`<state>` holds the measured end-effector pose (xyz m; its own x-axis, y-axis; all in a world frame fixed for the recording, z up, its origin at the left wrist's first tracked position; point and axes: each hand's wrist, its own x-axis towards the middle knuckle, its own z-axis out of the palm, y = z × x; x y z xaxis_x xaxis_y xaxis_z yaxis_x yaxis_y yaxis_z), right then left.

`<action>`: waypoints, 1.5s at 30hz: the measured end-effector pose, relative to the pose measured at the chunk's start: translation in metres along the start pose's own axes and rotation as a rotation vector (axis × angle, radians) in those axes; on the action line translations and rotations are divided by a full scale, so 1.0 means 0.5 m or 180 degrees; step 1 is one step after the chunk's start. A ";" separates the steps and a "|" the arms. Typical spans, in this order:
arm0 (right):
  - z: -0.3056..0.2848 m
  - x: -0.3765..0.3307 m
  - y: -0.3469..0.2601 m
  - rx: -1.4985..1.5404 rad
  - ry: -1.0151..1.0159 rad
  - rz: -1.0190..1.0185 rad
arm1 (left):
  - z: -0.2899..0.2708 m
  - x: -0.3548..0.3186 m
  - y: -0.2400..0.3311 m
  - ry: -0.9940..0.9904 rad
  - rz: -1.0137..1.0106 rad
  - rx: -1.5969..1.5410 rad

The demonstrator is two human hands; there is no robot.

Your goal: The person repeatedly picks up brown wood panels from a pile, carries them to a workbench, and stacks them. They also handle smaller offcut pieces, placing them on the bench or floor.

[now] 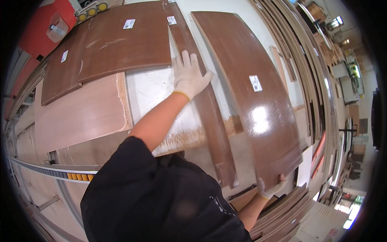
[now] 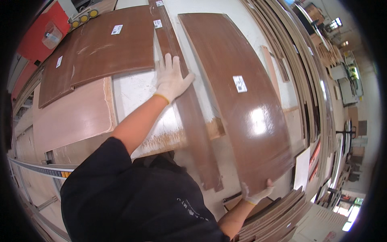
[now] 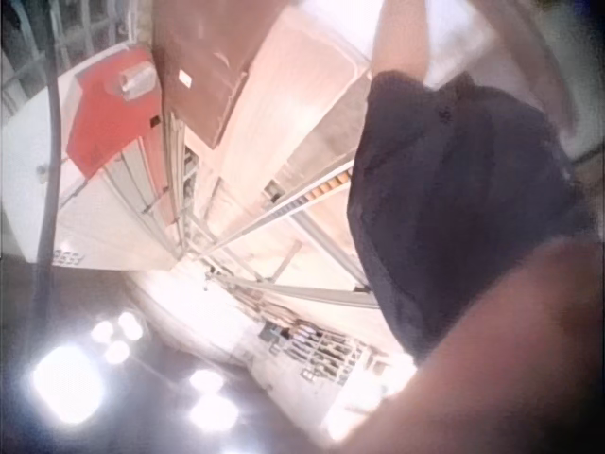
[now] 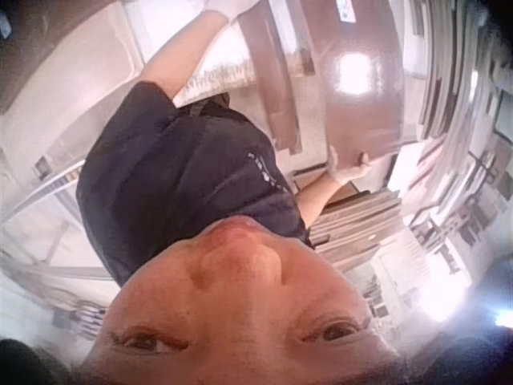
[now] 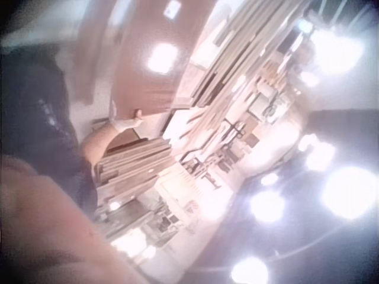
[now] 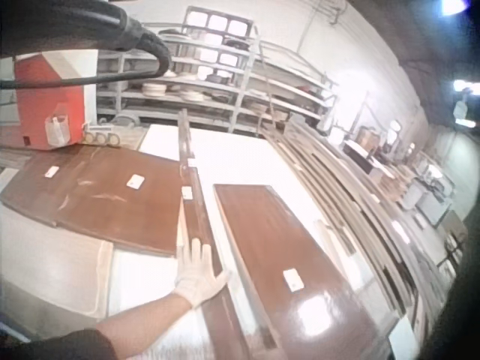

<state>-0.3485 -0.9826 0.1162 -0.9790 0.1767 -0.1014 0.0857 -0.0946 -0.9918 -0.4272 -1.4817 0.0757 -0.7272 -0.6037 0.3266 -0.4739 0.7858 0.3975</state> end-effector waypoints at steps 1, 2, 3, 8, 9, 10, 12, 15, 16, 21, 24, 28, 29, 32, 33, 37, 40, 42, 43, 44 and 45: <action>0.018 -0.008 -0.037 -0.0117 -0.0132 -0.0236 | 0.017 0.009 0.007 -0.0280 0.0033 -0.0011; 0.032 -0.006 -0.089 0.0629 -0.0041 0.0027 | 0.036 0.033 0.020 -0.0351 0.0109 -0.0014; 0.054 -0.005 -0.132 0.1553 -0.0184 0.0271 | 0.055 0.067 0.038 -0.0215 0.0244 0.0018; 0.164 -0.049 -0.270 0.1592 -0.0055 0.0093 | 0.071 0.179 0.081 -0.0861 0.0563 -0.0074; 0.179 -0.062 -0.289 0.1747 -0.0248 0.0145 | 0.064 0.179 0.092 -0.0712 0.0513 -0.0056; 0.191 -0.071 -0.305 0.1607 0.0022 0.0084 | 0.055 0.180 0.100 -0.0659 0.0522 -0.0378; 0.205 -0.099 -0.328 0.1736 -0.0015 0.0122 | 0.040 0.161 0.135 -0.0520 -0.0223 -0.2401; 0.192 -0.156 -0.341 0.1492 0.0308 -0.0455 | 0.025 0.118 0.206 -0.0557 -0.3382 -0.7080; 0.180 -0.182 -0.340 0.1469 0.0305 -0.0363 | 0.023 0.088 0.235 -0.0275 -0.2183 -0.6059; 0.032 -0.258 -0.289 0.0941 0.0945 0.0102 | -0.046 0.012 0.355 -0.1054 -0.1371 -0.5955; -0.085 -0.301 -0.223 0.1223 0.0737 -0.0226 | -0.108 -0.050 0.448 -0.2194 -0.1149 -0.6574; -0.196 -0.378 -0.146 0.2016 0.0764 -0.0446 | -0.184 -0.111 0.622 -0.2235 -0.0071 -0.6359; -0.227 -0.401 -0.134 0.2021 0.0872 -0.0510 | -0.207 -0.132 0.677 -0.2586 -0.0020 -0.6384; -0.355 -0.460 -0.104 0.2042 0.1014 -0.0905 | -0.237 -0.248 0.866 -0.4136 0.0150 -0.6343; -0.405 -0.480 -0.099 0.2269 0.1125 -0.0929 | -0.234 -0.308 0.943 -0.4327 0.0320 -0.6543; -0.579 -0.572 -0.081 0.2912 0.1683 -0.1113 | -0.181 -0.625 1.197 -0.3425 0.0969 -0.5843; -0.656 -0.622 -0.071 0.2576 0.2590 -0.1370 | -0.127 -0.893 1.278 -0.5149 0.0608 -0.5604; -0.686 -0.647 -0.066 0.2459 0.3170 -0.1583 | -0.107 -1.054 1.309 -0.6126 0.0330 -0.5317; -0.707 -0.656 -0.065 0.2344 0.3487 -0.1536 | -0.099 -1.123 1.326 -0.6591 -0.0120 -0.4978; -0.722 -0.668 -0.062 0.2319 0.3782 -0.1613 | -0.096 -1.196 1.326 -0.6808 0.0030 -0.5095; -0.757 -0.678 -0.061 0.2263 0.3833 -0.1853 | -0.092 -1.262 1.343 -0.7148 0.0069 -0.5037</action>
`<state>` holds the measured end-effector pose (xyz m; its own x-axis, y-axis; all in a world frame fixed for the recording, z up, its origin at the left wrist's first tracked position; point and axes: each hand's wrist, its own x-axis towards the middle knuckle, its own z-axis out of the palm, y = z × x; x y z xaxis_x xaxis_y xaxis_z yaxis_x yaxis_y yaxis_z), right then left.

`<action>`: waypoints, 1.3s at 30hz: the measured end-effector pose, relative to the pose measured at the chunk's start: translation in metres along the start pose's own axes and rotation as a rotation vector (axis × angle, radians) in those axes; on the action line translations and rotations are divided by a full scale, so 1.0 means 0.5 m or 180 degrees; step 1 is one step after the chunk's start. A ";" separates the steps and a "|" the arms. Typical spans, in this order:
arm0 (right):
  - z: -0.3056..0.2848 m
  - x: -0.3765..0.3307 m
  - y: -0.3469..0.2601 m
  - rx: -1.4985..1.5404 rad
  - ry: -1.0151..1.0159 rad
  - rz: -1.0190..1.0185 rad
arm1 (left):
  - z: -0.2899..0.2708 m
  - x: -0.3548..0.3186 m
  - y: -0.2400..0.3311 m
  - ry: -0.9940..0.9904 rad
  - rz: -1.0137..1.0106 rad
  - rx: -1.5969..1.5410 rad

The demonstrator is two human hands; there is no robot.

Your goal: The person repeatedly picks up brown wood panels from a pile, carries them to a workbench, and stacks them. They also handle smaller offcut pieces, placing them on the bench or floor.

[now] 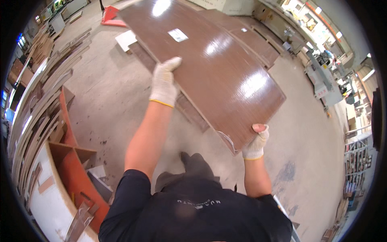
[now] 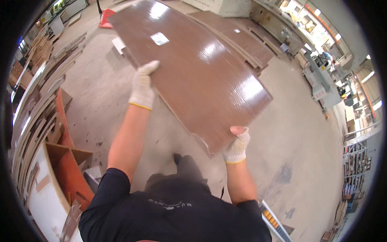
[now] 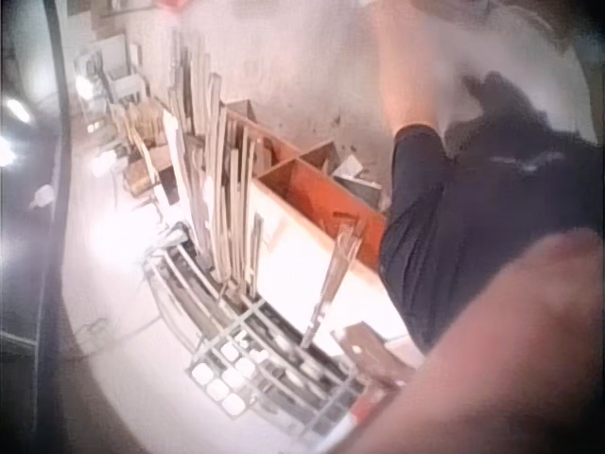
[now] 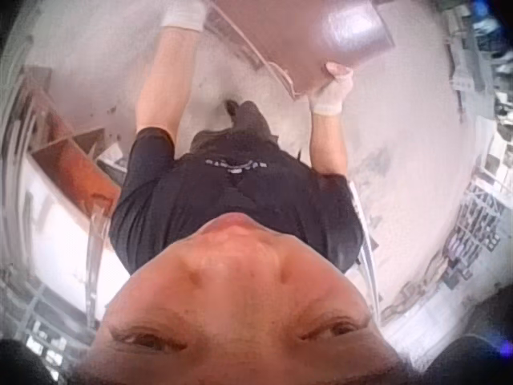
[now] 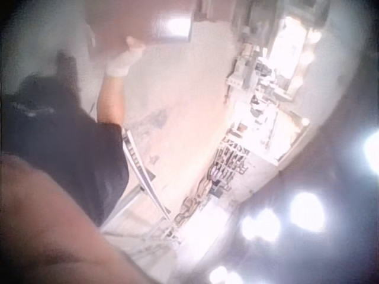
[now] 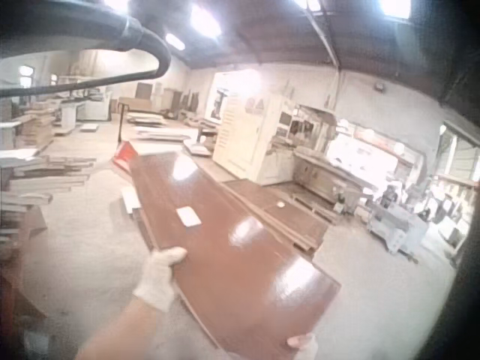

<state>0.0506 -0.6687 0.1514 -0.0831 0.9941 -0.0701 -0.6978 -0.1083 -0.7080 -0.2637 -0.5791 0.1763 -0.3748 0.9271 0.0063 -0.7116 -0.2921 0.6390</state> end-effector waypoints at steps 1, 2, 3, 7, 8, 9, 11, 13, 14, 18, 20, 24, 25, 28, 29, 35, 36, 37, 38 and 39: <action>-0.017 0.029 -0.016 -0.0118 -0.0023 -0.0197 | 0.025 0.038 -0.055 0.0007 -0.0322 -0.0270; -0.039 0.067 -0.036 -0.0089 0.0148 -0.0283 | 0.051 0.077 -0.113 0.0154 -0.0596 -0.0156; -0.065 0.106 -0.055 0.0033 0.0213 -0.0330 | 0.071 0.110 -0.168 -0.0273 -0.0674 -0.0303; -0.180 0.335 -0.114 0.0050 0.0439 -0.0538 | 0.164 0.309 -0.376 -0.0717 -0.1234 -0.0074; -0.202 0.412 -0.125 0.0078 0.0490 -0.0584 | 0.194 0.370 -0.425 -0.0687 -0.1308 0.0012; -0.223 0.480 -0.136 0.0034 0.0517 -0.0593 | 0.217 0.420 -0.476 -0.0669 -0.1406 0.0019; -0.252 0.599 -0.150 -0.0044 0.0562 -0.0736 | 0.241 0.501 -0.554 -0.0583 -0.1524 0.0104; -0.277 0.721 -0.173 -0.0084 0.0664 -0.0630 | 0.265 0.583 -0.619 -0.0674 -0.1614 0.0171; -0.288 0.766 -0.182 -0.0042 0.0601 -0.0569 | 0.270 0.610 -0.640 -0.0662 -0.1522 0.0177; -0.355 0.980 -0.213 -0.0124 0.0574 -0.0488 | 0.330 0.720 -0.698 -0.0699 -0.1390 0.0864; -0.399 1.074 -0.246 -0.0438 0.0874 -0.0520 | 0.361 0.742 -0.691 -0.0665 -0.1956 0.1485; -0.476 1.213 -0.335 -0.1460 0.0937 0.0024 | 0.356 0.655 -0.590 -0.2378 -0.1432 0.2724; -0.500 1.210 -0.362 -0.3161 0.0958 0.0218 | 0.329 0.603 -0.546 -0.2470 -0.0896 0.3311; -0.553 1.180 -0.390 -0.5876 0.1181 -0.0228 | 0.196 0.415 -0.378 -0.2004 -0.0929 0.3788; -0.564 1.166 -0.382 -0.5296 0.0810 -0.0422 | 0.143 0.348 -0.319 -0.1617 -0.1082 0.3819; -0.344 1.188 -0.203 -0.6285 -0.0206 -0.0583 | -0.105 -0.107 -0.050 0.1709 -0.1539 0.4170; -0.255 1.171 -0.145 -0.6517 -0.0695 -0.0856 | -0.128 -0.176 -0.023 0.2084 -0.1363 0.4059; -0.151 1.141 -0.080 -0.6700 -0.1168 -0.1163 | -0.145 -0.249 0.002 0.2391 -0.1261 0.3913; -0.045 1.088 0.000 -0.6601 -0.1750 -0.1741 | -0.158 -0.321 0.025 0.2693 -0.1211 0.3747; 0.065 1.016 0.086 -0.5913 -0.2374 -0.1798 | -0.167 -0.389 0.046 0.2949 -0.1016 0.3776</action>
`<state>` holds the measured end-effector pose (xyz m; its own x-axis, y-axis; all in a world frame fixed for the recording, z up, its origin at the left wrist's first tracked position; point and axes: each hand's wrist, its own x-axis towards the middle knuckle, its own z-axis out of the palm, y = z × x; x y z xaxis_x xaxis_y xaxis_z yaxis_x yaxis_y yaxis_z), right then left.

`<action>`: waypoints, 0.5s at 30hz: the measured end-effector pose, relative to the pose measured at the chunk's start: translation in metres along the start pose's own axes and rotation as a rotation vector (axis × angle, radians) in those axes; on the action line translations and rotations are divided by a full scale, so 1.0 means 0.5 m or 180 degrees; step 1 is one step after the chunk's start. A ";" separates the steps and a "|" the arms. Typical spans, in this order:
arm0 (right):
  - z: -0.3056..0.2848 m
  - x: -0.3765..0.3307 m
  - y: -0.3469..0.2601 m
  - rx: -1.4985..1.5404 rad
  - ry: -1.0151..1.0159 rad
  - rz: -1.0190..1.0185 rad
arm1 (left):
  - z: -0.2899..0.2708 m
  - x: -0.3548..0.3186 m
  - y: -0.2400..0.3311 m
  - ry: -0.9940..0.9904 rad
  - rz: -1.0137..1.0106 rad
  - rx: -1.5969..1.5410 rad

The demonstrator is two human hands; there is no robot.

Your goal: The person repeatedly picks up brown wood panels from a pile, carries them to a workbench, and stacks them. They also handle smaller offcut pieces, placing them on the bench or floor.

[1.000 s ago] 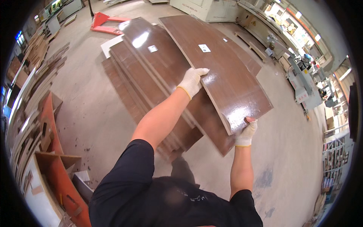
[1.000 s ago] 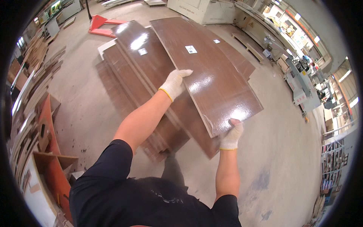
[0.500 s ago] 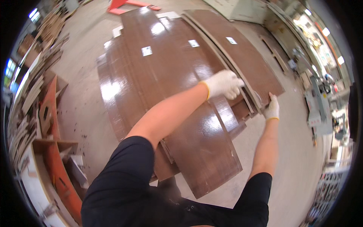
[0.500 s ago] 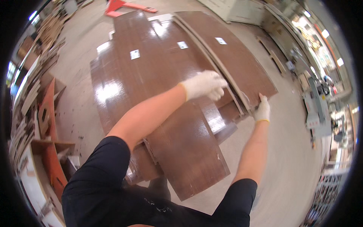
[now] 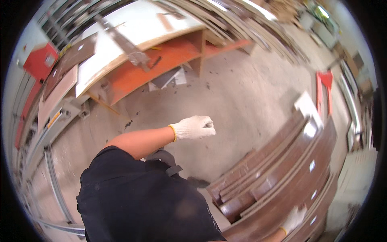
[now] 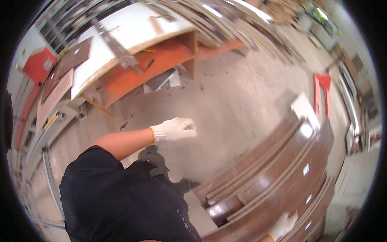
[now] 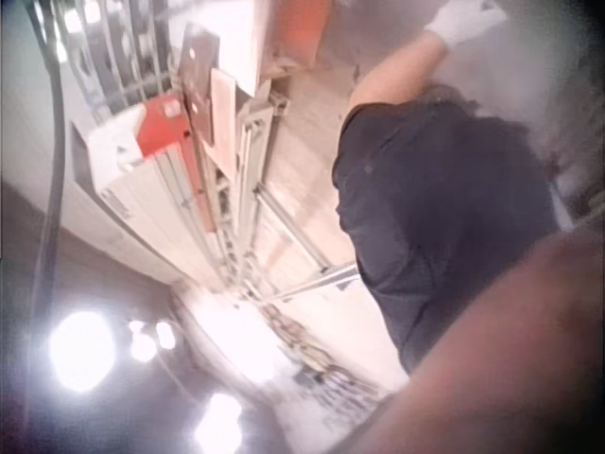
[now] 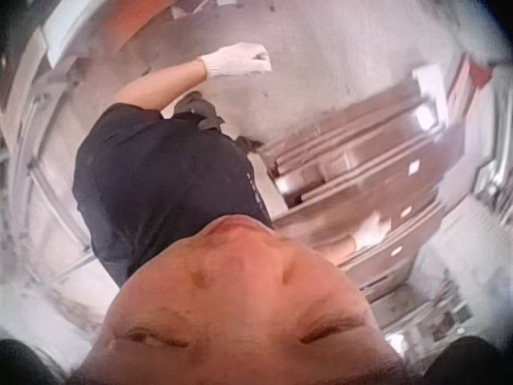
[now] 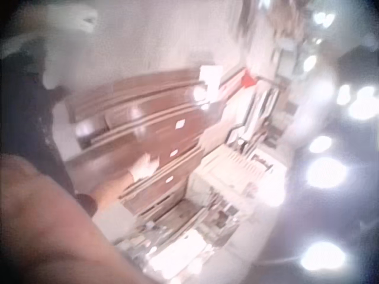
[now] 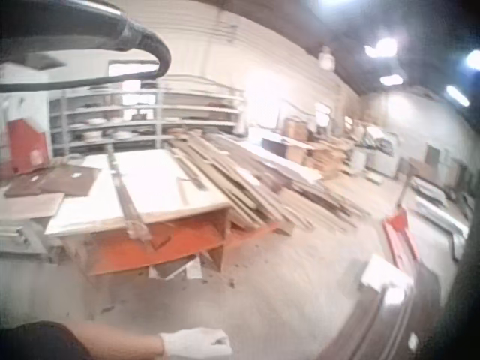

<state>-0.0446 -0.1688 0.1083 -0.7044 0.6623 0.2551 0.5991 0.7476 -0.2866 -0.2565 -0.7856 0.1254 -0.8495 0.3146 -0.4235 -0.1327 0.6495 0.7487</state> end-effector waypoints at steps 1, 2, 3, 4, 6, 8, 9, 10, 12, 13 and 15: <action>0.028 0.023 -0.159 0.0398 -0.0147 -0.0505 | -0.057 -0.027 -0.042 0.0298 0.0012 -0.0166; 0.072 0.030 -0.330 0.0934 -0.0421 -0.0830 | -0.103 -0.062 -0.090 0.0580 0.0024 -0.0328; 0.095 0.013 -0.494 0.0668 -0.0496 -0.1572 | -0.149 -0.094 -0.132 0.0785 0.0016 -0.0480; 0.127 -0.027 -0.660 0.1067 -0.0728 -0.1892 | -0.191 -0.121 -0.179 0.1018 0.0029 -0.0633; 0.176 -0.136 -0.983 0.1102 -0.1151 -0.2673 | -0.274 -0.172 -0.273 0.1380 0.0012 -0.0941; 0.212 -0.278 -1.289 0.1093 -0.1578 -0.3534 | -0.349 -0.230 -0.370 0.1855 -0.0029 -0.0976; 0.230 -0.352 -1.425 0.1168 -0.1722 -0.3781 | -0.360 -0.266 -0.409 0.1951 -0.0167 -0.1043; 0.246 -0.423 -1.549 0.1221 -0.1788 -0.4165 | -0.371 -0.305 -0.447 0.2162 -0.0109 -0.0980; 0.277 -0.549 -1.750 0.0425 -0.1634 -0.4477 | -0.399 -0.373 -0.516 0.2486 -0.0180 -0.1152; 0.289 -0.594 -1.816 0.0095 -0.1815 -0.4321 | -0.406 -0.401 -0.542 0.2568 -0.0332 -0.1399; 0.308 -0.637 -1.902 -0.0313 -0.2642 -0.4021 | -0.426 -0.425 -0.595 0.2768 -0.0267 -0.2520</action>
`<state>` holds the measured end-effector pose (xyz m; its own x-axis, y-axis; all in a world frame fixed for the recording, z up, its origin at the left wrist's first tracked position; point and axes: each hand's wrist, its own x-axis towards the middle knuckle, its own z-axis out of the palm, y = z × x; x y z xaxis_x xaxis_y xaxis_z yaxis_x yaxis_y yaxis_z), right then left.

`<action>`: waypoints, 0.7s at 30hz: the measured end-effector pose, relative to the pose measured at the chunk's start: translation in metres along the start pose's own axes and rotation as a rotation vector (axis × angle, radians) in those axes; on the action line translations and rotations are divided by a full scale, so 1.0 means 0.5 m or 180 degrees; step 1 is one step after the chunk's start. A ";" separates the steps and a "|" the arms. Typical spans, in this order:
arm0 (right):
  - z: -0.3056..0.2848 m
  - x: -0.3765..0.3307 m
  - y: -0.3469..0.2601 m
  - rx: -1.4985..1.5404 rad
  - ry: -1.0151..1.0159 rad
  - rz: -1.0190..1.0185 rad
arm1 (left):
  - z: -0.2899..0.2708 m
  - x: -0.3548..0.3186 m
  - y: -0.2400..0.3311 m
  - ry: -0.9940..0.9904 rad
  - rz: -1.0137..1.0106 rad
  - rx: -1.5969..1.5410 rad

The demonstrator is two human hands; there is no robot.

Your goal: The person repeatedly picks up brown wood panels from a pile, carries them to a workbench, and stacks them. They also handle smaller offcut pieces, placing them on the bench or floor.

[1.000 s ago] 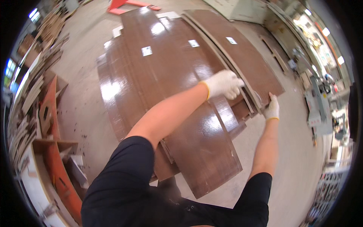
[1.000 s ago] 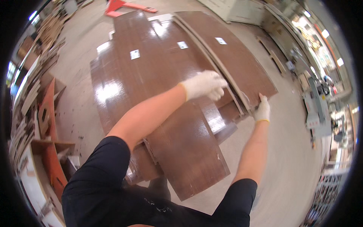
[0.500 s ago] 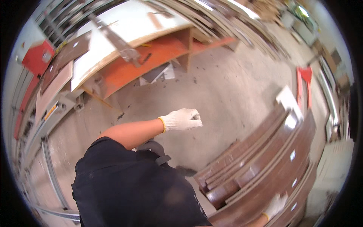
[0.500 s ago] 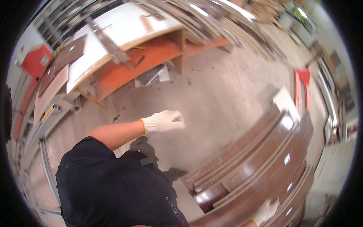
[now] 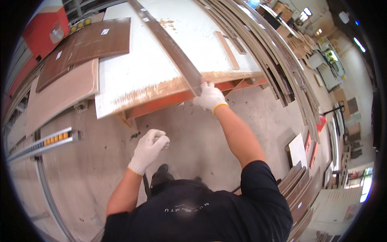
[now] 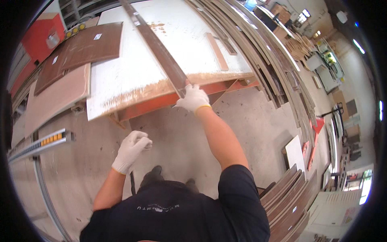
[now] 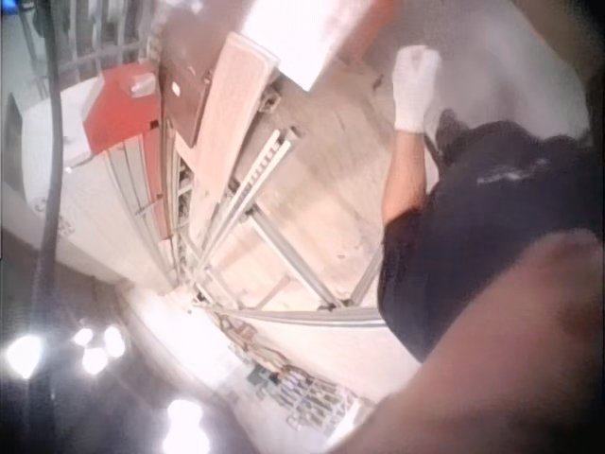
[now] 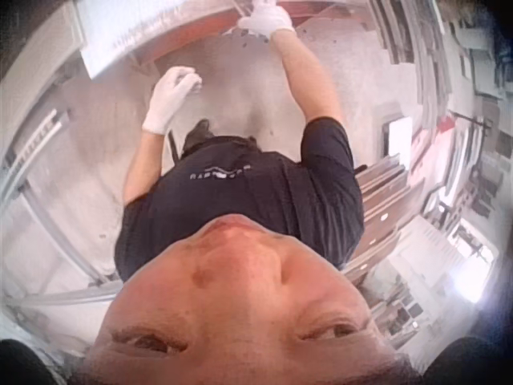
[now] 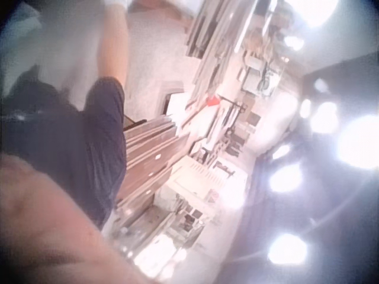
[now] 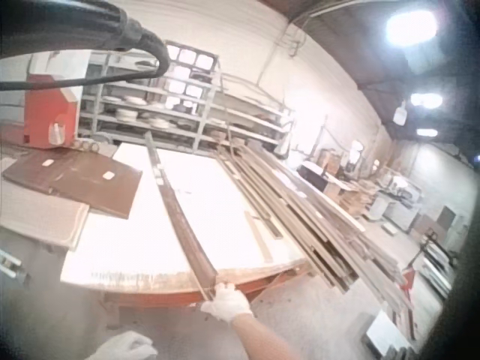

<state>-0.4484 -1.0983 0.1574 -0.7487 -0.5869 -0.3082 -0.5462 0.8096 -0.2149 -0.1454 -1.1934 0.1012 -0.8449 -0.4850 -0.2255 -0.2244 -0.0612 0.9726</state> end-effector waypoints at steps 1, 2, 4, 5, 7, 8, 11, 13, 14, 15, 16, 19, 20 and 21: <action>0.001 0.023 -0.018 -0.0069 -0.0112 0.0163 | -0.019 0.022 -0.011 0.0092 -0.0228 -0.0517; -0.003 0.031 -0.019 -0.0034 -0.0123 0.0121 | -0.031 0.056 -0.023 0.0197 -0.0171 -0.0701; -0.019 0.011 0.007 0.0025 -0.0052 0.0053 | -0.045 0.169 -0.036 0.0368 0.0208 -0.1196; -0.035 -0.015 0.032 -0.0092 0.0084 -0.0038 | -0.048 0.273 -0.027 0.0637 0.0422 -0.0349; -0.082 -0.086 0.097 -0.0125 0.0080 -0.0033 | -0.036 0.453 0.007 0.0806 0.0537 -0.0751; -0.107 -0.136 0.134 -0.0088 0.0099 -0.0100 | -0.017 0.544 0.034 0.0837 0.0059 -0.1772; -0.166 -0.264 0.247 -0.0011 0.0047 0.0001 | 0.048 0.779 0.153 0.0468 -0.0160 -0.3385; -0.188 -0.331 0.324 -0.0114 0.0229 -0.0168 | 0.118 0.854 0.216 -0.0177 0.1009 -0.3974; -0.190 -0.353 0.356 -0.0056 0.0562 -0.0320 | 0.147 0.864 0.233 -0.0074 0.0608 -0.3563; -0.202 -0.360 0.392 -0.0116 0.0698 -0.0219 | 0.187 0.879 0.254 0.0049 0.0537 -0.3597; -0.210 -0.366 0.419 -0.0158 0.0795 -0.0103 | 0.220 0.889 0.268 0.0083 0.0525 -0.3627; -0.240 -0.351 0.477 0.0186 0.0943 -0.0053 | 0.306 0.968 0.327 -0.0186 0.0332 -0.3712; -0.256 -0.343 0.490 0.0146 0.1039 0.0009 | 0.331 1.001 0.348 -0.0596 0.0540 -0.3827; -0.274 -0.337 0.498 0.0101 0.1116 0.0080 | 0.367 1.053 0.384 -0.0555 0.0965 -0.3128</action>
<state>-0.5098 -0.7987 0.2827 -0.8482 -0.5292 0.0220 -0.5182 0.8204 -0.2417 -0.7223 -1.3005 0.1586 -0.8758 -0.4707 0.1070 0.4369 -0.6788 0.5902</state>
